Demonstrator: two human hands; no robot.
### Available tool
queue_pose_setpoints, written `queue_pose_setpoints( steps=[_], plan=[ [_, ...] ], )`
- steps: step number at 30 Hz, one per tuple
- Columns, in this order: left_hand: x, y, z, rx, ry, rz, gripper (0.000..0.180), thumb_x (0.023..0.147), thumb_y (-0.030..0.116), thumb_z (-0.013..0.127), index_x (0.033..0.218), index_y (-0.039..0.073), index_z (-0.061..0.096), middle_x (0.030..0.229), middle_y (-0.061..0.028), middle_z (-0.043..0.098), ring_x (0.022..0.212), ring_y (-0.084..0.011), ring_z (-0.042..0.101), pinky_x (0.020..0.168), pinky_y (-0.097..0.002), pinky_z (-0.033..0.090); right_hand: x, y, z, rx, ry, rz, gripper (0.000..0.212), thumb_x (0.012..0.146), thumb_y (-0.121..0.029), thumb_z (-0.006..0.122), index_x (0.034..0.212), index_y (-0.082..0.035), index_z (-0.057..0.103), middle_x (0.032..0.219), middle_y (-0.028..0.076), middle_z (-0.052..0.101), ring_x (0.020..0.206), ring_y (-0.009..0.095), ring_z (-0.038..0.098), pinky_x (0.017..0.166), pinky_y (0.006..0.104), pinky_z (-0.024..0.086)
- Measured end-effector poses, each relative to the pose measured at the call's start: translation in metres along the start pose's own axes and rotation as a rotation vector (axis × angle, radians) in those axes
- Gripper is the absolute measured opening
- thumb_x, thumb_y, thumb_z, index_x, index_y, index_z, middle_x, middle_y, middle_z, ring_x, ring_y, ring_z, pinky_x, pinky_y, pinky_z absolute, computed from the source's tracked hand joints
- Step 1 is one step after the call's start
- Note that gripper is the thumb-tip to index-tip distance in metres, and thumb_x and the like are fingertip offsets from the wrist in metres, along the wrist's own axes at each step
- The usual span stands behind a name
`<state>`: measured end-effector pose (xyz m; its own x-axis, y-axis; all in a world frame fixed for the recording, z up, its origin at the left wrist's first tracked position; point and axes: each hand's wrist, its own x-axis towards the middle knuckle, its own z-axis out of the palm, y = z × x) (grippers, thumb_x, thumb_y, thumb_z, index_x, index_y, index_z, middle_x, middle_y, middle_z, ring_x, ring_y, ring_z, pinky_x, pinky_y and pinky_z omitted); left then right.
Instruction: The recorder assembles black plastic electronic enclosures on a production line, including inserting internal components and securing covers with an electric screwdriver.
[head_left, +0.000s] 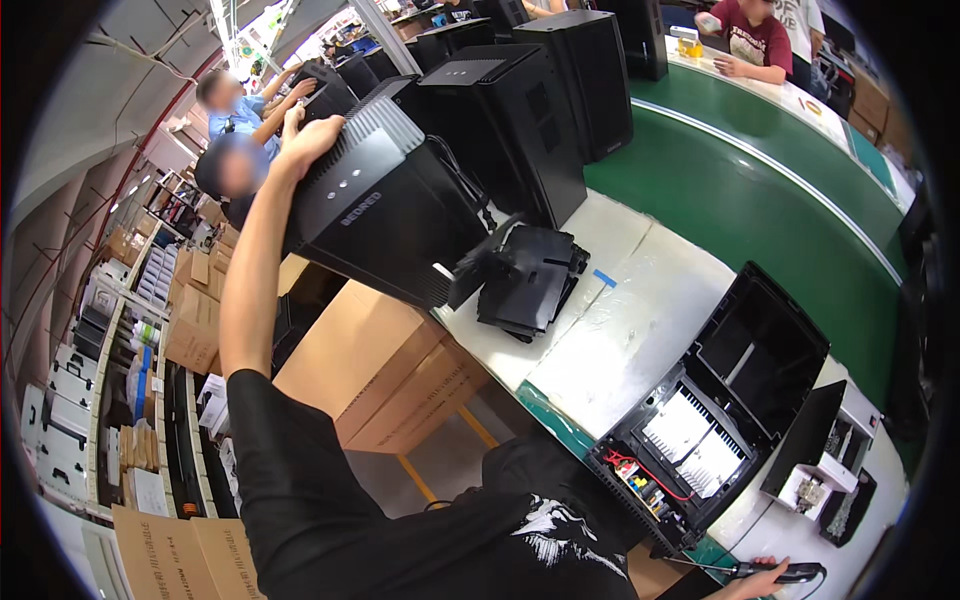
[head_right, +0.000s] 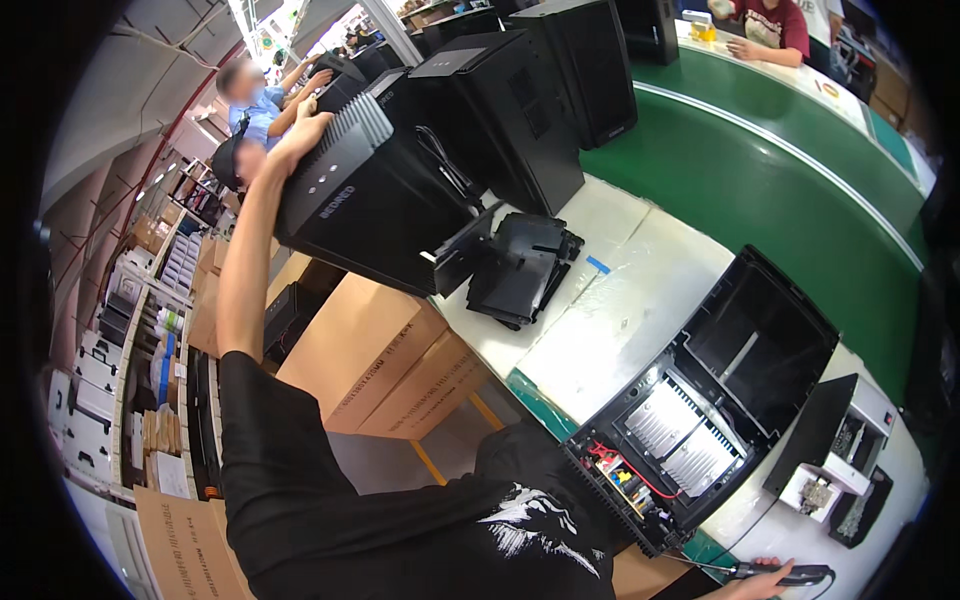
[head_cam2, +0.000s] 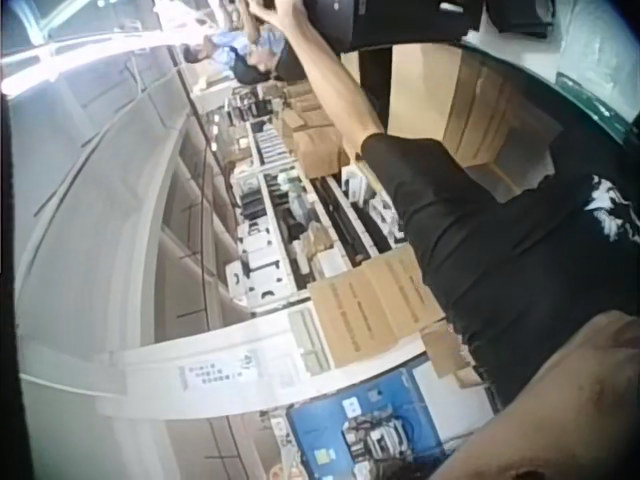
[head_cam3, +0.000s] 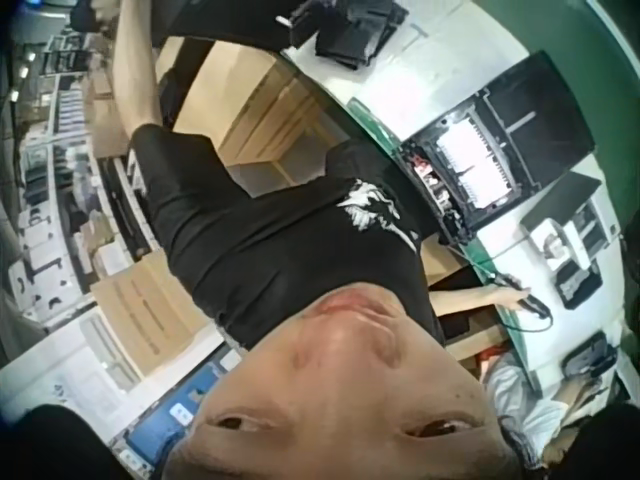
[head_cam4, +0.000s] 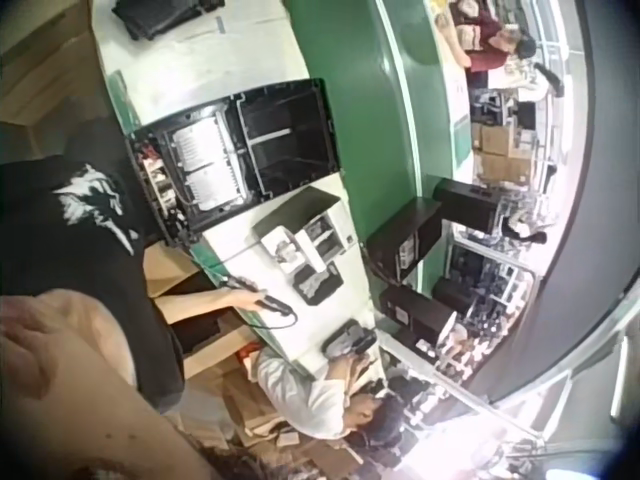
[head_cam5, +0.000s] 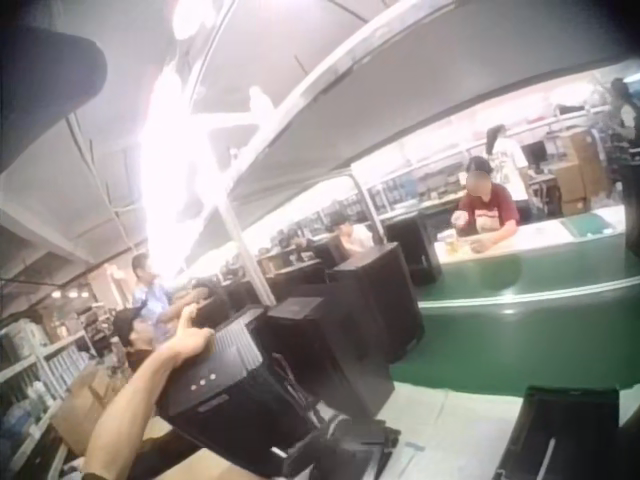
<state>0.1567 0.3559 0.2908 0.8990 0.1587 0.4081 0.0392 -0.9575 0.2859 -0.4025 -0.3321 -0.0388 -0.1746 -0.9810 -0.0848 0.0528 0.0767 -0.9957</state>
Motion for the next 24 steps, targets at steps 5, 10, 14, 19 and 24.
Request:
queue_pose_setpoints(
  steps=[5,10,14,19,24],
  plan=[
    [0.021,-0.031,0.018,-0.147,-0.302,-0.139,0.045,0.086,0.029,0.043,0.116,0.000,0.059,0.118,-0.0157,0.058,0.112,-0.0270,0.052,0.099,-0.0335,0.034,0.003,0.008,0.007,-0.048,0.057,-0.091,0.045,0.082,-0.010,0.059,0.118,0.008,0.038,0.067,0.016,0.052,0.048,0.020,0.048,0.041,0.0316,0.039],
    [0.034,0.006,0.047,-0.243,-0.391,-0.306,0.048,0.088,0.034,0.042,0.119,0.000,0.057,0.120,-0.0146,0.057,0.107,-0.0257,0.055,0.093,-0.0372,0.040,0.002,-0.002,0.005,-0.049,0.025,-0.051,0.038,0.082,-0.014,0.061,0.109,0.007,0.043,0.070,0.014,0.053,0.050,0.019,0.048,0.042,0.0312,0.040],
    [0.041,0.022,0.037,0.108,-0.278,-0.027,0.056,0.084,0.042,0.040,0.107,-0.004,0.062,0.107,-0.0235,0.062,0.103,-0.0321,0.059,0.092,-0.0395,0.042,0.018,0.014,-0.004,-0.051,0.015,0.031,0.029,0.085,-0.020,0.063,0.100,-0.001,0.048,0.063,0.004,0.048,0.047,0.011,0.043,0.041,0.0246,0.037],
    [0.031,0.017,0.035,0.376,-0.015,0.050,0.060,0.086,0.050,0.037,0.090,-0.003,0.067,0.094,-0.0286,0.063,0.097,-0.0418,0.060,0.089,-0.0453,0.044,0.026,0.021,-0.004,-0.117,-0.004,0.025,0.029,0.084,-0.022,0.063,0.098,0.001,0.049,0.064,0.006,0.050,0.047,0.012,0.044,0.041,0.0257,0.038],
    [-0.001,0.051,0.027,0.617,0.335,0.463,0.046,0.088,0.039,0.045,0.065,0.007,0.068,0.064,-0.0167,0.063,0.065,-0.0340,0.063,0.068,-0.0436,0.050,0.022,0.017,-0.001,-0.092,-0.018,0.014,0.029,0.084,-0.021,0.063,0.095,0.002,0.049,0.064,0.006,0.050,0.046,0.013,0.044,0.040,0.0261,0.039]
  ],
)
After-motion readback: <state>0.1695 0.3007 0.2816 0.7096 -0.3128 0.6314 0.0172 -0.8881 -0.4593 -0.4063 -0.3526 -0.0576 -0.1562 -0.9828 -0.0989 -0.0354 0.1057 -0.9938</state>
